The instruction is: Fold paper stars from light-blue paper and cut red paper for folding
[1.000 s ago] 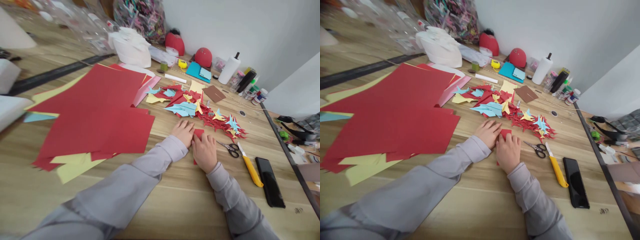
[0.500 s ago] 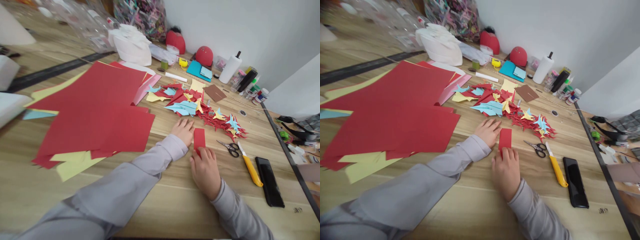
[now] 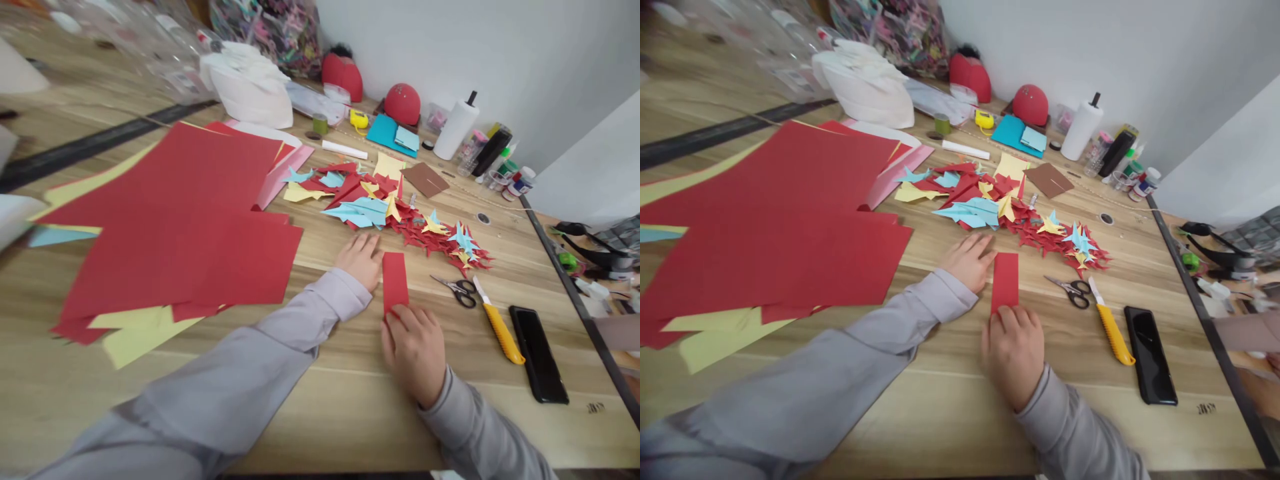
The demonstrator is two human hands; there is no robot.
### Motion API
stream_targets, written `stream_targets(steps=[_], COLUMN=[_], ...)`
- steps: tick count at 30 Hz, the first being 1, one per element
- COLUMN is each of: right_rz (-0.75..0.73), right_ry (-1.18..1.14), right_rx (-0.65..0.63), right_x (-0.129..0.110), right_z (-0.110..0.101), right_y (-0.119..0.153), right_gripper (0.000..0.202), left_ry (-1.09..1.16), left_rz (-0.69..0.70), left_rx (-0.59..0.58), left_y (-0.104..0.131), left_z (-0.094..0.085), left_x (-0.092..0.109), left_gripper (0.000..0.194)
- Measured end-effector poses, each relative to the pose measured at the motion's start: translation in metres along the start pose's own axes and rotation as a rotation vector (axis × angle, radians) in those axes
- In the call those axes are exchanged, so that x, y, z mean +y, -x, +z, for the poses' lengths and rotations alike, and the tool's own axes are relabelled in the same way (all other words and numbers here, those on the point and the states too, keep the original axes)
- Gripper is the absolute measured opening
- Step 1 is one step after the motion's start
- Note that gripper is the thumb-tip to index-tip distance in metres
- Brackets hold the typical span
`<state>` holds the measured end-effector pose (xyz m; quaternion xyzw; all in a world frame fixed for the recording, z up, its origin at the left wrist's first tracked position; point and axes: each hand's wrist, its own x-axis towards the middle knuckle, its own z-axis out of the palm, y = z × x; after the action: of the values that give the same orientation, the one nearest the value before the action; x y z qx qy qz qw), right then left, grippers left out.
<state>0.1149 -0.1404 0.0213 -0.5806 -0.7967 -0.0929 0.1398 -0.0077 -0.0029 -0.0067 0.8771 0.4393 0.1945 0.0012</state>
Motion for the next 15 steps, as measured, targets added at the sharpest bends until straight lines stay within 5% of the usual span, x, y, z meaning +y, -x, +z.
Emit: stream_targets(steps=[6,10,15], right_rz=[0.312,0.354,0.361], right_ry=[0.122,0.147,0.049], right_rx=[-0.039,-0.078,-0.005], right_x=[0.016,0.016,0.021], right_z=[0.003,0.006,0.014], right_y=[-0.010,-0.012,-0.009], right_gripper=[0.042,0.051,0.038], left_ry=[0.045,0.086,0.242], left_rz=[0.033,0.046,0.015], left_rx=[0.084,0.098,0.229], left_y=[0.003,0.005,0.010], left_z=[-0.003,-0.006,0.005], left_x=[0.000,0.002,0.005], left_gripper=[0.045,0.044,0.044])
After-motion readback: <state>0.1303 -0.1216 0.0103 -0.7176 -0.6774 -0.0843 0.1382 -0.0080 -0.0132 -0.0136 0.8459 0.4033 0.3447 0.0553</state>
